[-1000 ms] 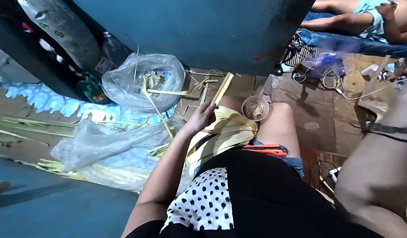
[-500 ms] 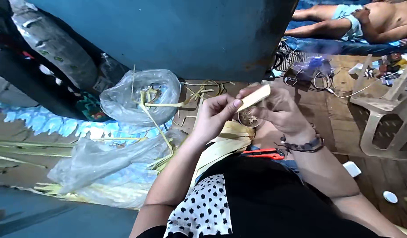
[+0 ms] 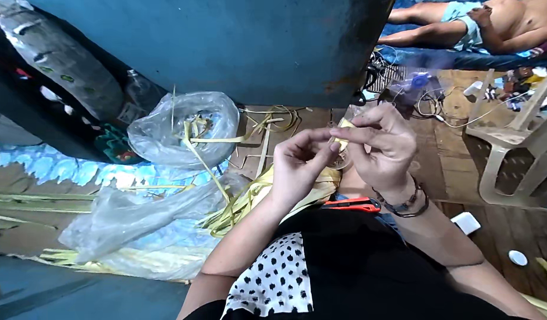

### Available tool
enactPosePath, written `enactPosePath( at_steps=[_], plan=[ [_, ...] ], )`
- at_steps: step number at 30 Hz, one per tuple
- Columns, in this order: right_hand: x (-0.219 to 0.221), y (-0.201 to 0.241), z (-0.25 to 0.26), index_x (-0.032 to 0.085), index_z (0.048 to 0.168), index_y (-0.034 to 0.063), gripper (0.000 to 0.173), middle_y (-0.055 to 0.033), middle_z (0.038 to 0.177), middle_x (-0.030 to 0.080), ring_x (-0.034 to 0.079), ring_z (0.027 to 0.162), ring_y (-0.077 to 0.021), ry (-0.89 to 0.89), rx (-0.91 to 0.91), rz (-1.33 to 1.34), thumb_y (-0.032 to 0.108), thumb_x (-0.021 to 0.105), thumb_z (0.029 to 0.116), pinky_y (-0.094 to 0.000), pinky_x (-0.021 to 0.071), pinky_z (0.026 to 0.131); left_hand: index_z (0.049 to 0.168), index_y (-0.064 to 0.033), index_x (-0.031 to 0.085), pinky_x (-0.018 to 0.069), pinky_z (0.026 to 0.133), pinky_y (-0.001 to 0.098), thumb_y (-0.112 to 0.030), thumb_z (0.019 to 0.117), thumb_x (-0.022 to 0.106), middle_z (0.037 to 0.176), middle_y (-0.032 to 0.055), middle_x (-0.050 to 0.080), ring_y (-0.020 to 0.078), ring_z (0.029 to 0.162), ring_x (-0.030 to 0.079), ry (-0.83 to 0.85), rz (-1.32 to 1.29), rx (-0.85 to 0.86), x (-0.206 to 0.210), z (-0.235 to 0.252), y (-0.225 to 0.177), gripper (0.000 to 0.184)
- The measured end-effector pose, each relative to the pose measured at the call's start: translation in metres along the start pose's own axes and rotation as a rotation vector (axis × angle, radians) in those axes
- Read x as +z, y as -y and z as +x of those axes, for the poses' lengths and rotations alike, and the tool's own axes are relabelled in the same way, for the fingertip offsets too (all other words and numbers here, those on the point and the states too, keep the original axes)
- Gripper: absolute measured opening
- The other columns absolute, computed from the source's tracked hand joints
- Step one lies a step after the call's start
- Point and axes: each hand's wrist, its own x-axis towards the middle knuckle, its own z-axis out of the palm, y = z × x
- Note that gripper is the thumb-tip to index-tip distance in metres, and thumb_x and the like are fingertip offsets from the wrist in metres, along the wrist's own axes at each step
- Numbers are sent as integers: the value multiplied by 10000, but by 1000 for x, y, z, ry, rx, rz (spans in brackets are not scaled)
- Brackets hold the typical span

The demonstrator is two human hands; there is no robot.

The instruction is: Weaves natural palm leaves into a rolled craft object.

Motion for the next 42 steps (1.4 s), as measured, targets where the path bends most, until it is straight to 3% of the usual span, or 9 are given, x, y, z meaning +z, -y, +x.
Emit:
enactPosePath(
  at_steps=[4,10,14,18,21,26,32,38,42],
  plan=[
    [-6,3,2,675,1175,-87,257,-83,1034,698,682,869,-59,129,253,192,69,618,979,-215,601,771,980,11,675,619,628,269,-12,955,671,811,33,707,88,664,685,-53,128,54,-5,0,7,34],
    [3,-3,-6,725,934,-42,142,-76,850,699,666,749,-56,68,259,-41,83,672,976,-198,572,678,901,31,699,611,660,249,-51,951,661,797,65,708,77,688,691,17,564,202,-14,2,4,103],
    [8,2,-8,632,1144,-27,343,-36,966,724,715,815,-85,108,378,310,-15,790,840,-251,634,750,966,12,690,566,630,212,-61,982,652,796,6,693,36,673,646,-95,295,65,-16,4,12,84],
    [16,-3,-13,785,941,-20,141,-81,869,700,667,809,-88,1,133,23,-62,748,811,-219,569,737,832,-118,645,494,562,196,-193,1054,556,689,-60,581,21,589,549,-60,55,-221,-23,4,13,250],
    [17,-7,-14,795,899,2,107,-109,894,677,657,860,-112,-15,37,-67,-53,740,826,-215,562,764,960,-85,692,555,579,236,-161,1030,584,747,-6,636,66,612,608,16,-40,-284,-26,-3,3,148],
    [3,-1,-10,690,1174,-16,206,-37,1045,695,679,865,-46,198,454,264,56,629,990,-194,600,755,998,-9,697,614,651,273,-7,931,703,795,19,704,85,672,678,-27,46,-141,-28,-3,8,67],
    [8,-5,-16,676,1101,22,109,-16,944,714,711,787,-65,176,562,410,53,626,1009,-225,630,708,1093,25,700,594,673,236,-13,923,717,838,12,717,58,709,673,-89,185,-17,-26,1,17,175],
    [16,-10,-27,683,1097,54,124,-57,869,721,718,682,-125,150,764,449,137,619,1032,-275,634,611,1040,11,755,517,696,241,12,949,657,818,117,601,164,749,594,-146,872,396,-23,2,45,134],
    [27,-18,-15,676,1022,40,109,-26,859,726,717,708,-98,48,757,435,40,732,930,-261,637,648,1188,3,731,568,953,377,-17,989,624,1159,216,683,289,1082,680,-17,893,363,-29,-1,51,226]
  ],
)
